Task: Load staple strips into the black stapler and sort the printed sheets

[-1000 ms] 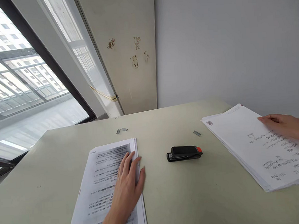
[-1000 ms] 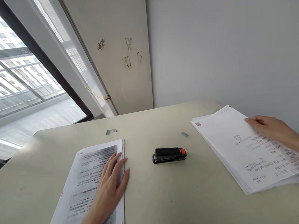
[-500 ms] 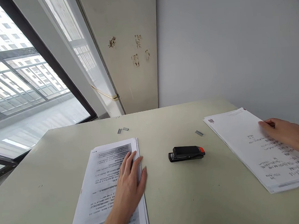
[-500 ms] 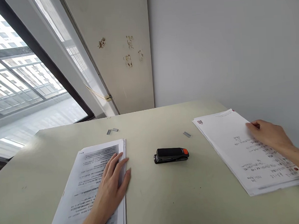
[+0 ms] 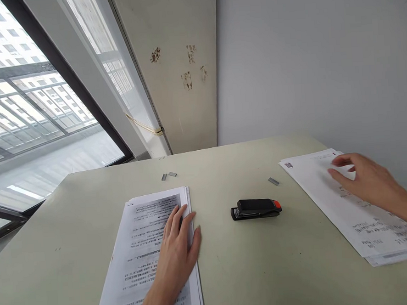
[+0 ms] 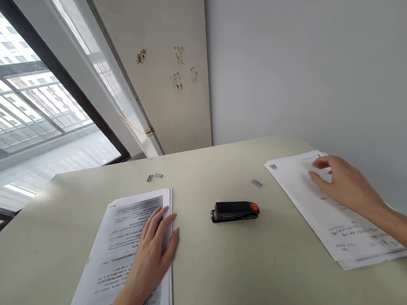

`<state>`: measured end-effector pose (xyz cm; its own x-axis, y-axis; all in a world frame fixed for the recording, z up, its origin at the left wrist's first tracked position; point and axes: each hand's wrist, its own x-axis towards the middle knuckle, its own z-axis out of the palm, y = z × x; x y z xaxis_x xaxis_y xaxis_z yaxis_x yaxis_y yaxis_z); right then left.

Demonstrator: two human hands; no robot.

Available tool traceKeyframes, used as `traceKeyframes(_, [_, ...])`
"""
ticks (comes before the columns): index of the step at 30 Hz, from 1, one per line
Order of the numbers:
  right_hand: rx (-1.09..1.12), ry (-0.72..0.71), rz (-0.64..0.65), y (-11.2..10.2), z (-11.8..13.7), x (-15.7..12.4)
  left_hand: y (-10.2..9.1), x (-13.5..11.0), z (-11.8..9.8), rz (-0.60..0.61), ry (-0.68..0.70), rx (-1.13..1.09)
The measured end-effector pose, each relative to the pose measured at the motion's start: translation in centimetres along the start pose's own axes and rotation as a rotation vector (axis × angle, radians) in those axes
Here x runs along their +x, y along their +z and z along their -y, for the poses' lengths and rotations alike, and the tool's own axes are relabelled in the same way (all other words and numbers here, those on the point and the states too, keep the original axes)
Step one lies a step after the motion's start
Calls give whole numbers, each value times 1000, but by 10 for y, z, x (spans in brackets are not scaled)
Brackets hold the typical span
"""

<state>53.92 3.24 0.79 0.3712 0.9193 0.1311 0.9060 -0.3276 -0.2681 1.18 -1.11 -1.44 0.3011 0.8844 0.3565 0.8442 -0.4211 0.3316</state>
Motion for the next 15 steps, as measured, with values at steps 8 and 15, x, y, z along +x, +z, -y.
traceKeyframes(8, [506, -439, 448, 1, 130, -65, -3, 0, -3, 2, 8, 10])
traceKeyframes(15, [654, -536, 545, 36, 178, -86, -10, 6, -24, 9, 130, -108])
